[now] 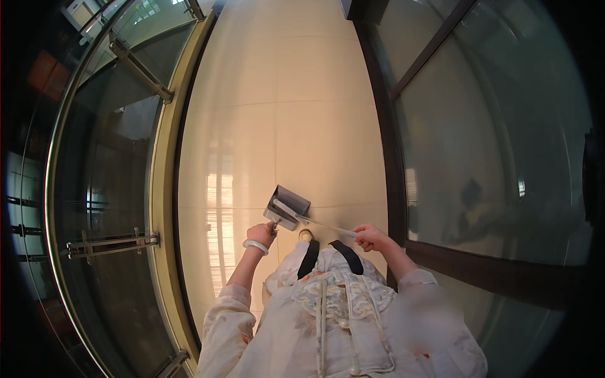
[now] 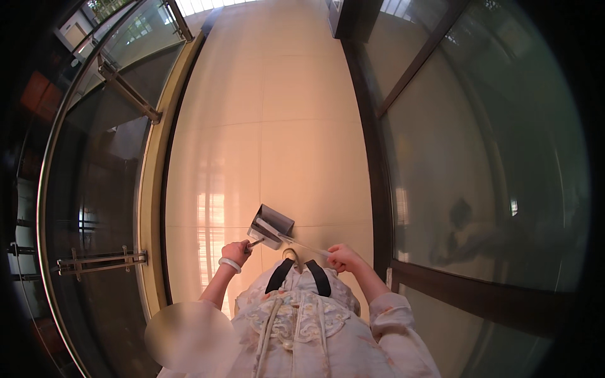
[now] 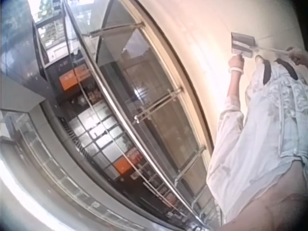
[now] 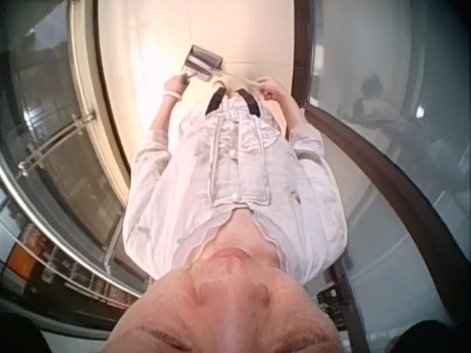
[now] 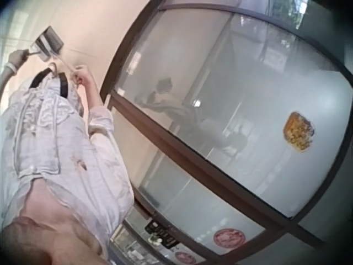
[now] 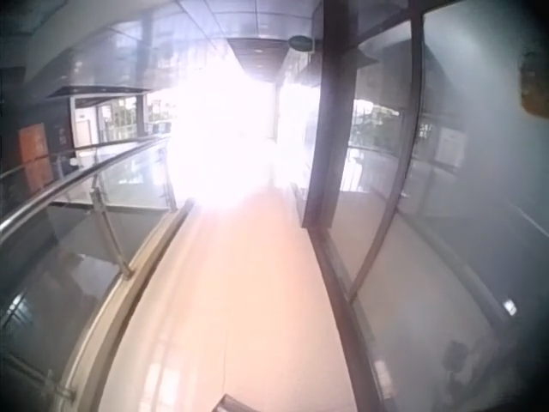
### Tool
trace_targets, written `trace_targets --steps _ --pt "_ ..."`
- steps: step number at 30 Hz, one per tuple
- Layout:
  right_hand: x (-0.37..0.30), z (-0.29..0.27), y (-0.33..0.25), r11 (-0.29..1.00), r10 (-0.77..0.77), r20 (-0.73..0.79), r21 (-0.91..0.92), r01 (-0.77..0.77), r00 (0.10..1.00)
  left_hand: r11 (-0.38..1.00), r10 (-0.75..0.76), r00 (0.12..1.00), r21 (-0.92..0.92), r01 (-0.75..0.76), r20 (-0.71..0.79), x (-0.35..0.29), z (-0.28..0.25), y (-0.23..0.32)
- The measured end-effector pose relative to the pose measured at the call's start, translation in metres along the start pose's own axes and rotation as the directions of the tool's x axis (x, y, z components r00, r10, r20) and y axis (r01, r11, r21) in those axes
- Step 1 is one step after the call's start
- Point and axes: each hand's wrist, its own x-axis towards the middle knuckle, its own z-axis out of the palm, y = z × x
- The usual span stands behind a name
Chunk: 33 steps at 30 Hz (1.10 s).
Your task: The person is sweeping the floor with a broom and dustpan.
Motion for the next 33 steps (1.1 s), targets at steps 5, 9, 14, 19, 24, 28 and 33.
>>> trace_targets --steps 5,9,14,19,24,28,33 --pt "0.001 -0.015 -0.030 1.000 -0.015 -0.032 0.007 0.015 0.999 0.993 -0.047 0.998 -0.103 0.052 0.044 -0.020 0.006 -0.014" --pt "0.049 0.010 -0.046 0.899 -0.241 -0.214 -0.416 0.135 0.947 0.975 -0.112 0.991 -0.187 0.123 0.072 -0.041 0.017 -0.024" --pt "0.127 0.031 -0.015 0.605 -0.448 -0.216 -0.788 0.116 0.868 0.961 -0.202 0.978 -0.180 0.208 0.051 -0.060 0.016 -0.027" --pt "0.080 0.050 0.007 0.644 -0.266 -0.059 -0.753 0.132 0.962 0.956 -0.257 0.964 -0.127 0.264 0.068 -0.069 0.027 -0.030" --pt "0.016 0.019 -0.013 0.949 0.042 -0.015 -0.313 -0.044 0.999 0.969 -0.190 0.982 -0.159 0.190 0.018 -0.062 0.020 -0.026" --pt "-0.014 -0.028 0.008 1.000 0.014 -0.015 -0.009 -0.014 1.000 0.980 -0.152 0.988 -0.135 0.147 -0.027 -0.046 -0.005 -0.004" --pt "-0.051 -0.060 0.029 0.990 -0.139 -0.205 0.000 0.142 0.969 0.985 -0.063 0.998 -0.160 0.058 -0.024 -0.028 -0.011 0.029"
